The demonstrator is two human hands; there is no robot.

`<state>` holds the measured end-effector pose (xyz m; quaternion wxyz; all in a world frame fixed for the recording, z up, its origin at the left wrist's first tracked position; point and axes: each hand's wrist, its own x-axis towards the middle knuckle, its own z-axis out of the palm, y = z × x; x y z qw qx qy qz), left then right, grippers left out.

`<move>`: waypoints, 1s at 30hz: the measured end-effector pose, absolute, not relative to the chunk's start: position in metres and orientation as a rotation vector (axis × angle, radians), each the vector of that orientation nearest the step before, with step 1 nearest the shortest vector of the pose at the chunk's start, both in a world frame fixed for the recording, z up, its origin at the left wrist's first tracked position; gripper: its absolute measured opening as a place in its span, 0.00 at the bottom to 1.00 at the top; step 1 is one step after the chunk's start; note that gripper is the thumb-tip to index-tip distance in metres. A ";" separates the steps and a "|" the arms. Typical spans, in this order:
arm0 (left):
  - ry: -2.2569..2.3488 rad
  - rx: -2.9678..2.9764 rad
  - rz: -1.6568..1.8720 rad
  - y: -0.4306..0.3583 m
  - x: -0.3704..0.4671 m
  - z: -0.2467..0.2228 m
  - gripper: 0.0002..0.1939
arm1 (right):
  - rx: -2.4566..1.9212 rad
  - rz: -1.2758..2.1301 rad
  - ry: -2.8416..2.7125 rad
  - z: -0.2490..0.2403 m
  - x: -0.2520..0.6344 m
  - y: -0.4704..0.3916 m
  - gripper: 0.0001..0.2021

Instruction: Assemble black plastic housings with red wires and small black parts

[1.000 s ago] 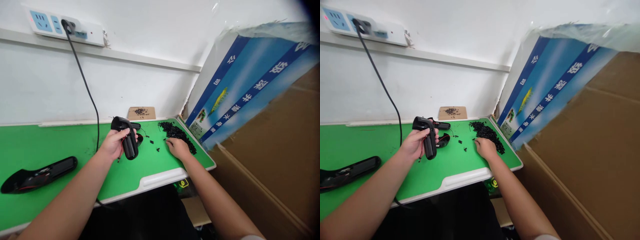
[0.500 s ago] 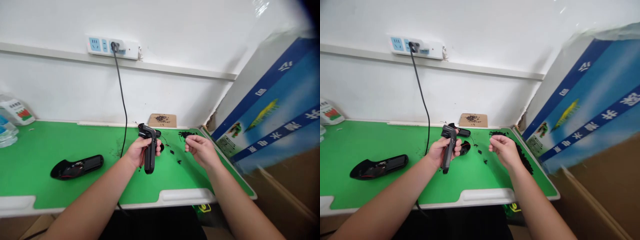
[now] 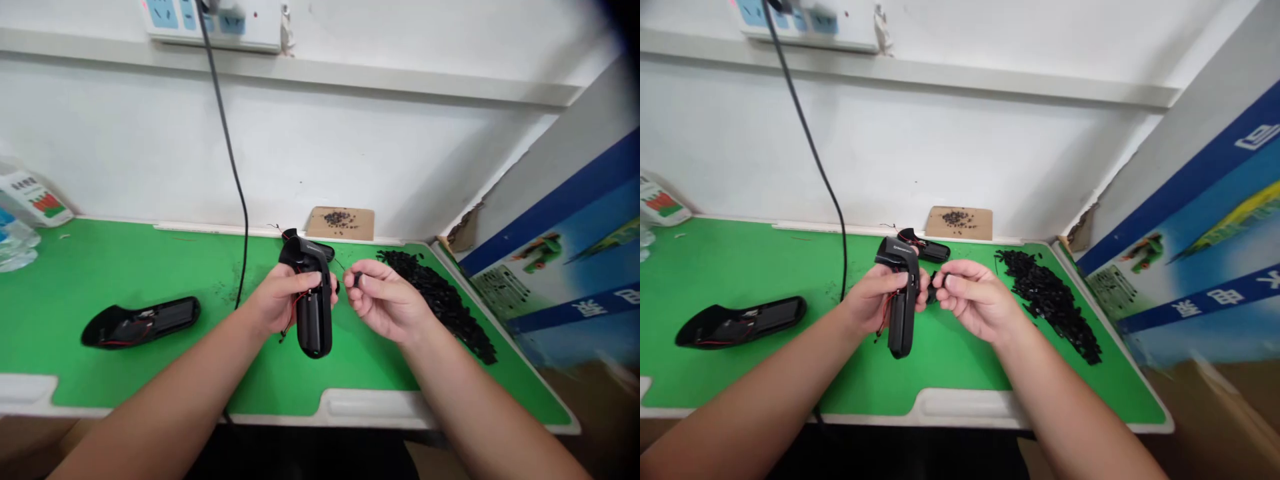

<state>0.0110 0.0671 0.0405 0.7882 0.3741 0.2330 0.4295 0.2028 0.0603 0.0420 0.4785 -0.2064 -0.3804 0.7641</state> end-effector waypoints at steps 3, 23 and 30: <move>0.558 0.809 0.909 0.067 0.014 0.041 0.16 | -0.429 1.928 -0.933 0.045 0.202 0.056 0.11; 0.677 0.765 0.970 0.069 0.019 0.043 0.17 | -0.587 1.226 -1.313 0.044 0.197 0.059 0.06; 0.731 0.771 1.010 0.067 0.020 0.042 0.18 | -0.664 0.736 -1.579 0.041 0.193 0.055 0.05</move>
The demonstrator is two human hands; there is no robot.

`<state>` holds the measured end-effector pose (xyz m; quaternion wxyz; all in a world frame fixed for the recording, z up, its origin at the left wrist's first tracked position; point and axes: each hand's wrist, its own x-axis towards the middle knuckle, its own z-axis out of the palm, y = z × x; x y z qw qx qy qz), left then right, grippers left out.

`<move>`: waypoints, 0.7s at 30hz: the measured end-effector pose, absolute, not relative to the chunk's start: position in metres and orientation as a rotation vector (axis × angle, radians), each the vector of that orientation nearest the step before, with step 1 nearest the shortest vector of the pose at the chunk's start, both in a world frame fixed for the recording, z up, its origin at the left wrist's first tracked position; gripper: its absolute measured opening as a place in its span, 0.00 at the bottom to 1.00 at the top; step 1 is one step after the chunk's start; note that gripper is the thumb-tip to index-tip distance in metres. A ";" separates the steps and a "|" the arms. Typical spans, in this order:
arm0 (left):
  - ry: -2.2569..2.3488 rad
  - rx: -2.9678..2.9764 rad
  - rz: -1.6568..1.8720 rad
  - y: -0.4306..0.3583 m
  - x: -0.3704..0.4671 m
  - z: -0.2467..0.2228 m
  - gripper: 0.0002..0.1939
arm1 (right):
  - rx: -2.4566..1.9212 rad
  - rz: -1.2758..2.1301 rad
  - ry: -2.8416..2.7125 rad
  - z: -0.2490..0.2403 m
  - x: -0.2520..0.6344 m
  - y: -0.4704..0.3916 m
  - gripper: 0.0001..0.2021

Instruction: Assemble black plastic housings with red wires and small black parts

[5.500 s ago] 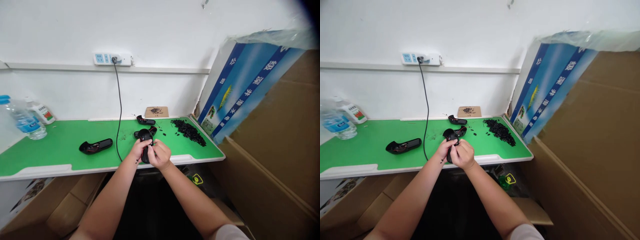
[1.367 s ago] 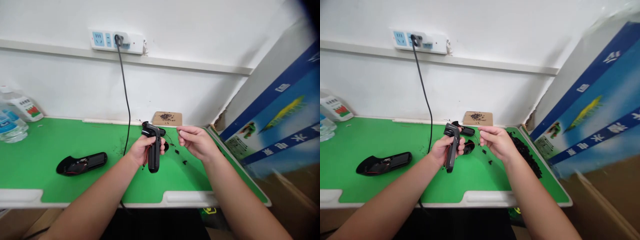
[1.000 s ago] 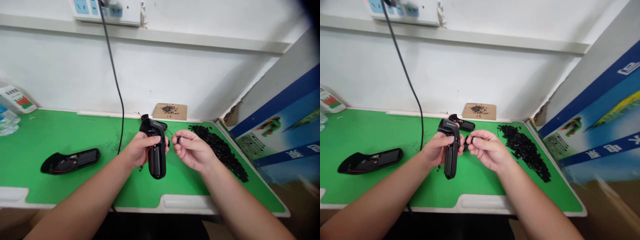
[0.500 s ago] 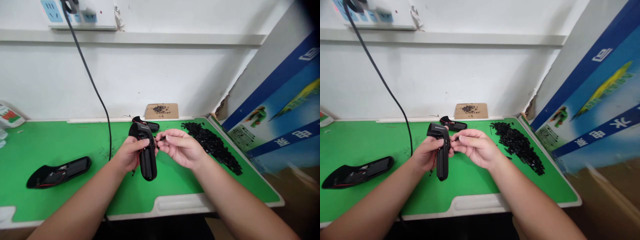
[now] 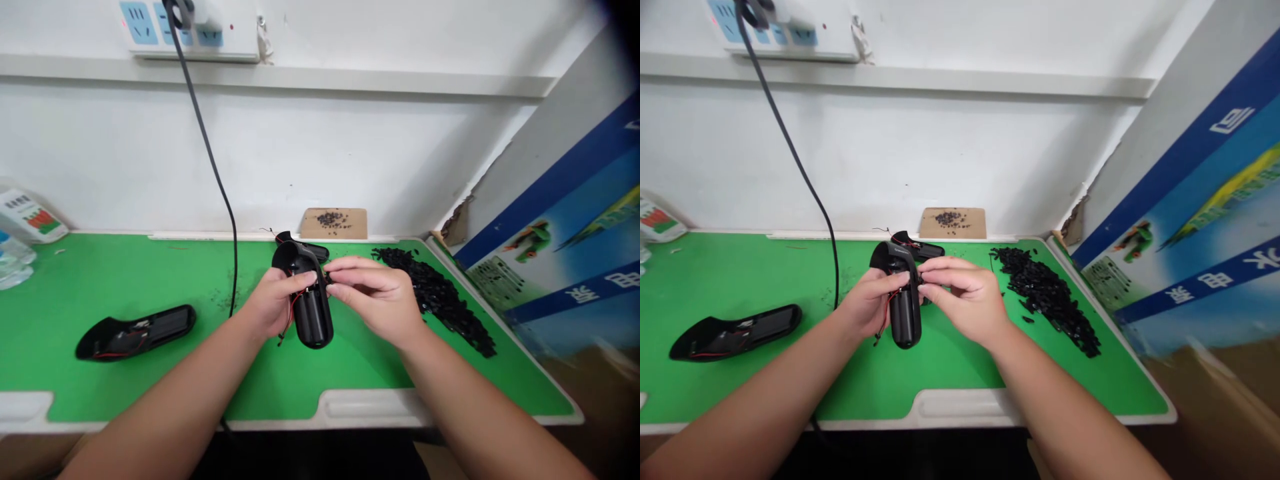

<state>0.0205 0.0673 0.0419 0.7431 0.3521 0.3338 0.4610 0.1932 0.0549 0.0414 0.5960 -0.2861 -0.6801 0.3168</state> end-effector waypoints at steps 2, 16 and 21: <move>0.728 0.776 1.017 0.067 0.021 0.043 0.19 | -0.677 0.651 -1.627 0.041 0.193 0.056 0.06; 0.752 0.796 0.988 0.068 0.020 0.041 0.18 | -0.608 0.493 -1.784 0.039 0.197 0.061 0.11; 0.754 0.813 1.002 0.068 0.020 0.041 0.18 | -0.570 0.507 -1.820 0.036 0.198 0.063 0.12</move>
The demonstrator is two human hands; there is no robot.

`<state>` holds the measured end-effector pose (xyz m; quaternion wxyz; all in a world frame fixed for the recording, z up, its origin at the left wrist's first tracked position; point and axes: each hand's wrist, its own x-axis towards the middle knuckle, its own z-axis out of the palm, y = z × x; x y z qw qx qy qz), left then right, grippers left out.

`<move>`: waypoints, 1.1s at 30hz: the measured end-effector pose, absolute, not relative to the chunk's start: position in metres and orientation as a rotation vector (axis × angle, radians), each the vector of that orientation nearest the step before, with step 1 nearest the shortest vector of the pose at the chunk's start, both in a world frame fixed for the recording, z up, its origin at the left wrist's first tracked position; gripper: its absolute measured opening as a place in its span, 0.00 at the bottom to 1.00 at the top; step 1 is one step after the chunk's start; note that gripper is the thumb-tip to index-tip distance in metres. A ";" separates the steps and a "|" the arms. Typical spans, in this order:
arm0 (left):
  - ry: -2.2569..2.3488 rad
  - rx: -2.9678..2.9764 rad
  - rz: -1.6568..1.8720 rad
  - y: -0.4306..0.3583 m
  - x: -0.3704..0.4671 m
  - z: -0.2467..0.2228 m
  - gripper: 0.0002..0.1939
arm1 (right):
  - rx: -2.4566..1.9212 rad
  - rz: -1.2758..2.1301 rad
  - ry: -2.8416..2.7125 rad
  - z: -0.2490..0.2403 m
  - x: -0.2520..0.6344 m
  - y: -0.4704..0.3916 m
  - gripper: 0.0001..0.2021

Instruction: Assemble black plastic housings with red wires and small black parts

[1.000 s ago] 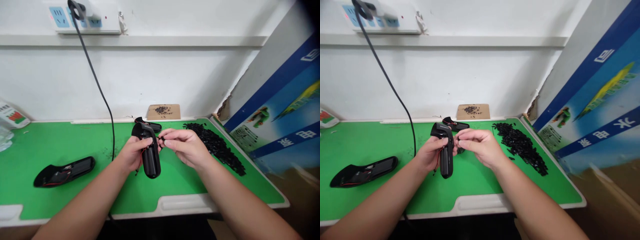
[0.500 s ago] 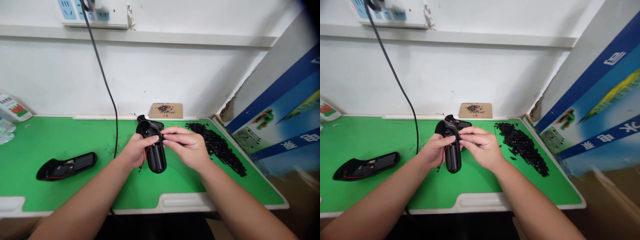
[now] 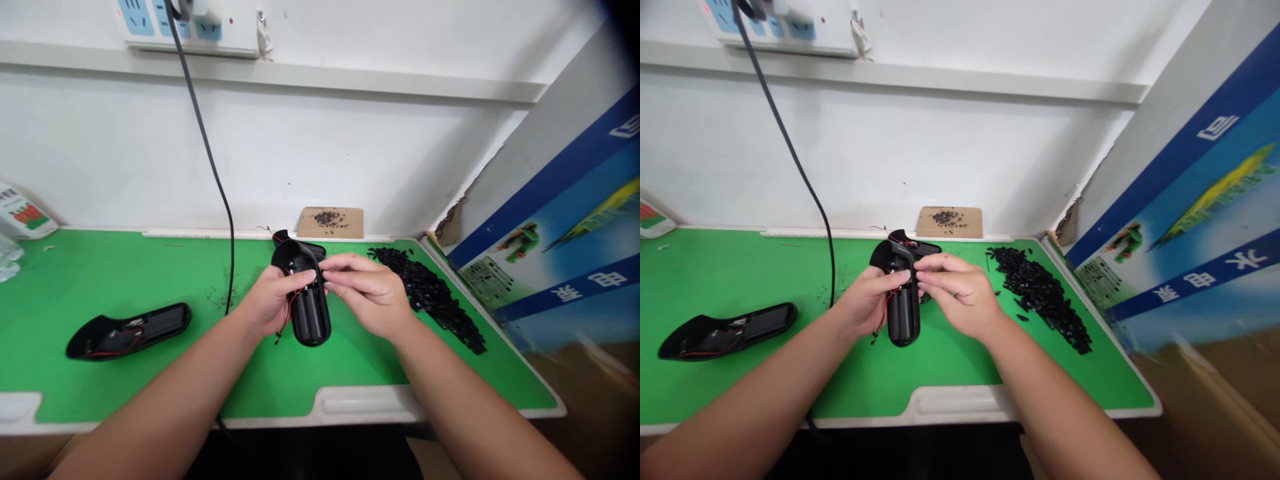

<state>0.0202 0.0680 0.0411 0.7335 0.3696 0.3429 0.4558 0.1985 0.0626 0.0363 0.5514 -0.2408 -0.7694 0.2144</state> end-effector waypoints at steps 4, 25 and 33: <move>0.776 0.815 1.003 0.068 0.021 0.041 0.18 | -0.589 0.503 -1.822 0.036 0.198 0.063 0.11; 0.767 0.904 1.152 0.066 0.024 0.044 0.20 | -0.671 0.878 -1.594 0.037 0.191 0.060 0.04; 0.798 0.977 1.190 0.066 0.024 0.038 0.21 | -0.750 1.075 -1.378 0.027 0.186 0.062 0.07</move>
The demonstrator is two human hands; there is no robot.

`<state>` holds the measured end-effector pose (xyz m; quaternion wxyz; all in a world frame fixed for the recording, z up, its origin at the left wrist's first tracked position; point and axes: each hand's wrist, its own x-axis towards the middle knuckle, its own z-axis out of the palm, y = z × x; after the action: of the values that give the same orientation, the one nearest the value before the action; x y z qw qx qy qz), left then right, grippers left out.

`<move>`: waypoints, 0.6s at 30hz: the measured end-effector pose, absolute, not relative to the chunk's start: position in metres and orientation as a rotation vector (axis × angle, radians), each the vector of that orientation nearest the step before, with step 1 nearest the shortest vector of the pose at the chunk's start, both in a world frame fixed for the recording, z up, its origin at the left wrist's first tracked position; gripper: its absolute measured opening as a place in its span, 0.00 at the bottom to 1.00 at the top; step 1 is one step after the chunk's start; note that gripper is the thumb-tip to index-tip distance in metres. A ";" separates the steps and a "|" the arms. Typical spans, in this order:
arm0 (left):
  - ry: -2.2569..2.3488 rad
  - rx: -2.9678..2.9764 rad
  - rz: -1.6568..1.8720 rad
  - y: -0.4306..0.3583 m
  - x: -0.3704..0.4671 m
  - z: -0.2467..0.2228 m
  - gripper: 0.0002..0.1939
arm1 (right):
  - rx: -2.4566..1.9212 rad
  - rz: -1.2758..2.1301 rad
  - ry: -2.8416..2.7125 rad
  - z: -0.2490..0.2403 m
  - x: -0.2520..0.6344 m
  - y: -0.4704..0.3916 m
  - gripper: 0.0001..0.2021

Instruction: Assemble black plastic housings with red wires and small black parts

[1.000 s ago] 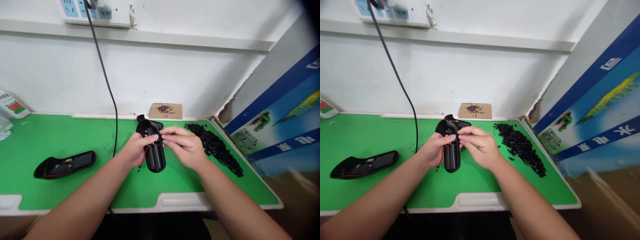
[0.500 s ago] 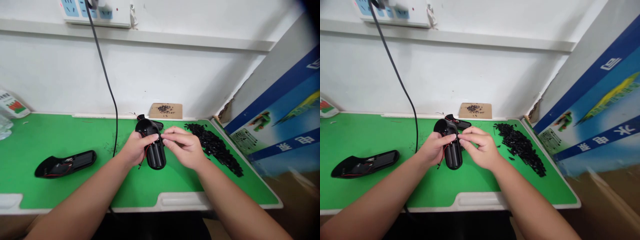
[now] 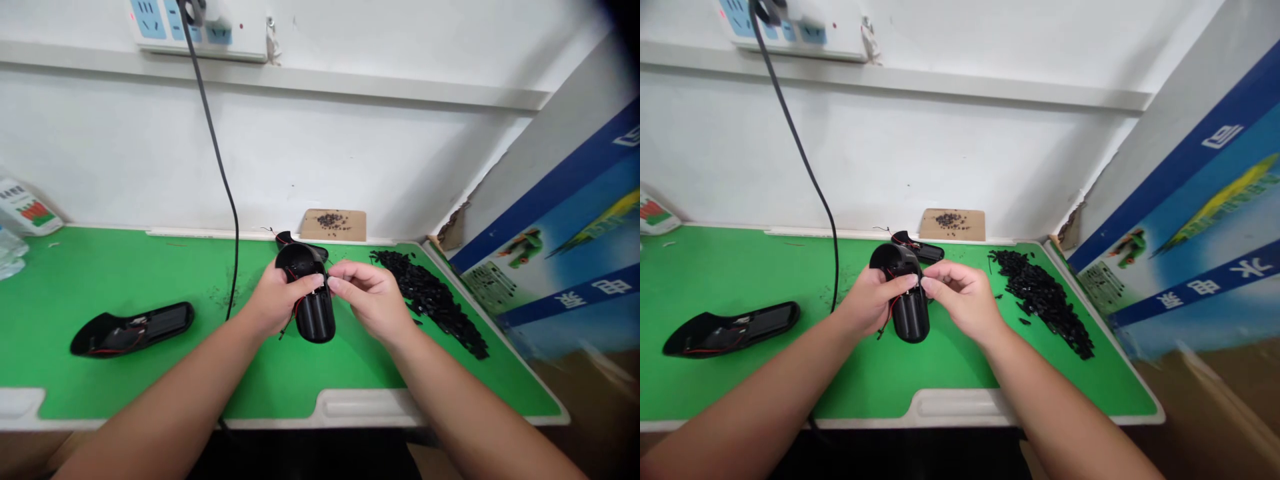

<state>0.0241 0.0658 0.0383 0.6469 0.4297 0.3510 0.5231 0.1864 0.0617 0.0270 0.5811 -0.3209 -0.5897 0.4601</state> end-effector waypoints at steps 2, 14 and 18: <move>0.793 0.979 1.189 0.065 0.024 0.038 0.22 | -0.733 1.086 -1.370 0.026 0.187 0.062 0.07; 0.821 0.994 1.304 0.064 0.025 0.039 0.24 | -0.760 0.847 -1.430 0.029 0.177 0.051 0.05; 0.824 0.960 1.323 0.062 0.026 0.039 0.22 | -0.728 0.750 -1.433 0.026 0.172 0.046 0.06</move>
<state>0.0258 0.0621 0.0387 0.6096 0.4156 0.3569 0.5730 0.1724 0.0465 0.0261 0.6316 -0.3183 -0.6263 0.3279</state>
